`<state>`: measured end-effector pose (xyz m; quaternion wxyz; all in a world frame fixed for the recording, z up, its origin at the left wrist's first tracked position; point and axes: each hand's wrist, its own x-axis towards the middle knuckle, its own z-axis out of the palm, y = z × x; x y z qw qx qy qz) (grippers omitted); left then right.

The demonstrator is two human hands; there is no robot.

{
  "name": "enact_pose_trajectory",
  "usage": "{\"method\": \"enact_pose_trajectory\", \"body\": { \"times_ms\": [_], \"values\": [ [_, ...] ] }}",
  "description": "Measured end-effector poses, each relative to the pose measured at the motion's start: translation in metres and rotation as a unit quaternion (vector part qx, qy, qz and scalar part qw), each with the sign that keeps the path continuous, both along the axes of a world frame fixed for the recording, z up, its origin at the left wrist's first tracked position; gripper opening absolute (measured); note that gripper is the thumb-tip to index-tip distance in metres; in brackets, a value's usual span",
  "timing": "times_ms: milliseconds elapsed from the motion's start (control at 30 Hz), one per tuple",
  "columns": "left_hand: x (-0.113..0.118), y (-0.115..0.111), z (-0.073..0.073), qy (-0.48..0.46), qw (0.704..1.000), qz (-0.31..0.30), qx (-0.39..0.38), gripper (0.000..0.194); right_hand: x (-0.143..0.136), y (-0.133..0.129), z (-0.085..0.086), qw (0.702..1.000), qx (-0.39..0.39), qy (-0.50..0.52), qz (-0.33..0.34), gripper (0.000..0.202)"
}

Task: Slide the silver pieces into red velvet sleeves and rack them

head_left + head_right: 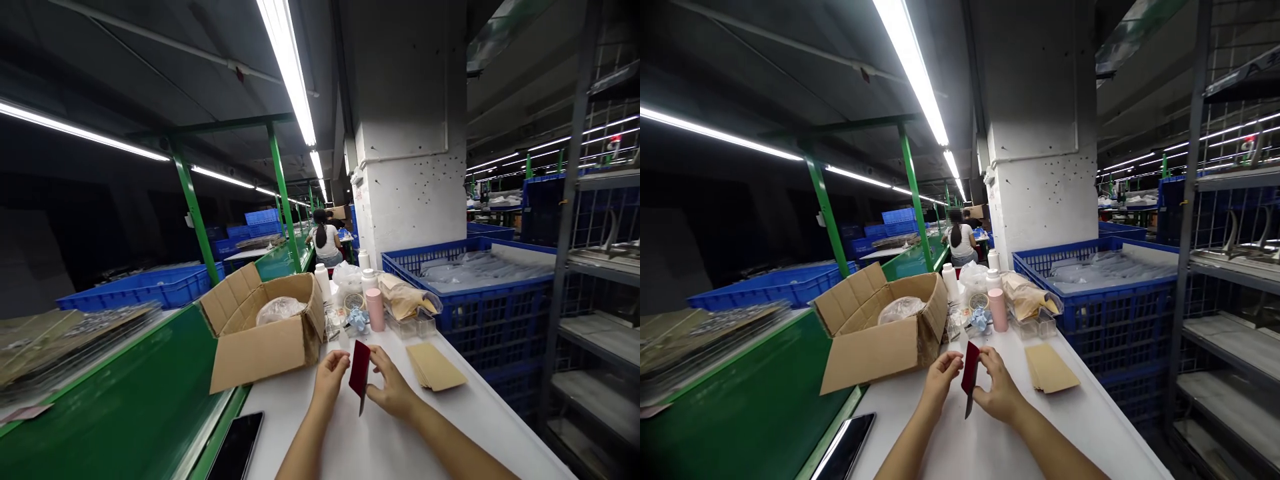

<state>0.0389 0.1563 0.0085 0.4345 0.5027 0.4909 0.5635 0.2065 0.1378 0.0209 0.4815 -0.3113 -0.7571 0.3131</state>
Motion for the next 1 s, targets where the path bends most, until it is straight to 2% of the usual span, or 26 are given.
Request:
{"method": "enact_pose_trajectory", "body": {
  "times_ms": [67,167,267,400,600,833,1000],
  "values": [
    [0.003,-0.001,0.002,-0.021,1.000,-0.020,0.008,0.042,0.001,0.001,0.000,1.000,-0.007,-0.001,-0.001,0.047],
    [0.006,0.000,-0.001,-0.030,0.998,-0.046,0.017,0.039,0.003,0.004,-0.002,1.000,-0.010,-0.003,-0.002,0.052],
    [0.006,0.001,-0.007,-0.006,0.999,-0.033,0.030,0.037,0.004,0.006,-0.004,1.000,-0.009,-0.006,0.003,0.058],
    [0.008,0.002,-0.009,0.026,0.999,-0.031,0.031,0.036,0.003,0.006,-0.005,1.000,-0.012,-0.015,0.007,0.058],
    [0.009,0.002,-0.006,-0.038,0.998,-0.043,0.007,0.041,0.004,0.007,-0.005,1.000,-0.018,-0.023,0.001,0.057],
    [0.006,0.000,-0.003,-0.062,0.998,-0.002,0.017,0.042,0.003,0.010,-0.012,0.999,-0.008,-0.038,-0.005,0.042],
    [-0.008,0.003,0.000,-0.079,0.993,0.072,0.041,0.043,0.009,0.025,-0.024,0.996,-0.014,-0.028,-0.085,0.029]
  ]
}}
